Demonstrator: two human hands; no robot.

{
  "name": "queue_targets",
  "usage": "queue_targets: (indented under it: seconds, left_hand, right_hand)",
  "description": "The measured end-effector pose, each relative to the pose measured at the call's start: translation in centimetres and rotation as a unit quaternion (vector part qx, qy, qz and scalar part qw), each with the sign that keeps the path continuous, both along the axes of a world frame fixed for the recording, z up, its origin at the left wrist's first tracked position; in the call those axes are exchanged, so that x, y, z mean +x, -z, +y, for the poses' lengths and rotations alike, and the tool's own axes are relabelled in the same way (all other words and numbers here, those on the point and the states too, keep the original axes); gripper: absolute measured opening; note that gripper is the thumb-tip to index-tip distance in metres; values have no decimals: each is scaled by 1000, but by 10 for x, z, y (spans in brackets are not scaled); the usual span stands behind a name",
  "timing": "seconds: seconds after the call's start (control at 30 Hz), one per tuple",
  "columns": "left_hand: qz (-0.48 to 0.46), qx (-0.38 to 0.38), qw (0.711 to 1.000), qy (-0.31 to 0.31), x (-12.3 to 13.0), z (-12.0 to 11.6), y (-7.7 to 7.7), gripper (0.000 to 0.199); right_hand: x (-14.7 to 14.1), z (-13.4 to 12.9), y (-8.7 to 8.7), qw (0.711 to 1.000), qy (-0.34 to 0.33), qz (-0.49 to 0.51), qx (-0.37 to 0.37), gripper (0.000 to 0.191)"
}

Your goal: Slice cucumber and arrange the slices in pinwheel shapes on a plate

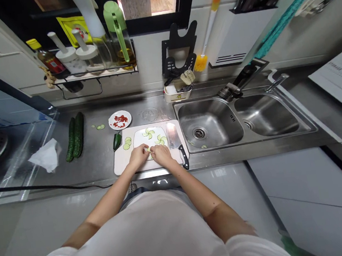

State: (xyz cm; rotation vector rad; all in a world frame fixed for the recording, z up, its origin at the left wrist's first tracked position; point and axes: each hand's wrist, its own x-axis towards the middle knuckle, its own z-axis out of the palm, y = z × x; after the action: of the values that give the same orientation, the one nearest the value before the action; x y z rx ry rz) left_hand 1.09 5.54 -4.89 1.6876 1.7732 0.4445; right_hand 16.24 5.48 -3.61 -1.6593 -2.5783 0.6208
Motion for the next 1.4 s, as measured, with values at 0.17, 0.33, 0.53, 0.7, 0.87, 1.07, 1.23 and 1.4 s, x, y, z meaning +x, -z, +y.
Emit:
queue_targets:
  seconds: [0.17,0.33,0.53,0.7,0.87,1.07,1.23,1.4]
  left_hand:
    - [23,7,1000,8,0,-1,-1,24]
    - [40,2,999,17,0,-1,-2,25]
    - [63,-3,998,30,-1,-1,-1,26]
    - [105,-4,994,42,1,-3,-2,27]
    - [158,85,981,79,-1,-14,0,27]
    - [190,164,949,192,-13,-26,5,29]
    - [200,179,937,225,-17,-25,11,30]
    - [198,181,934,237,-18,-23,14,30]
  right_hand:
    - [0,-6,1,1000,-12,-11,1,28]
    - [1,-7,2,1000,-17,-21,2,31]
    - [-1,-8,1,999,-20,-32,3,32]
    - [-3,-10,-2,998,-23,-54,8,34]
    - [-3,-12,-3,998,-23,-60,11,36]
    - [-3,-13,-2,997,-28,-65,23,37]
    - [-4,-14,-3,998,-24,-64,19,38]
    - [-1,-13,-2,999,-8,-41,3,36]
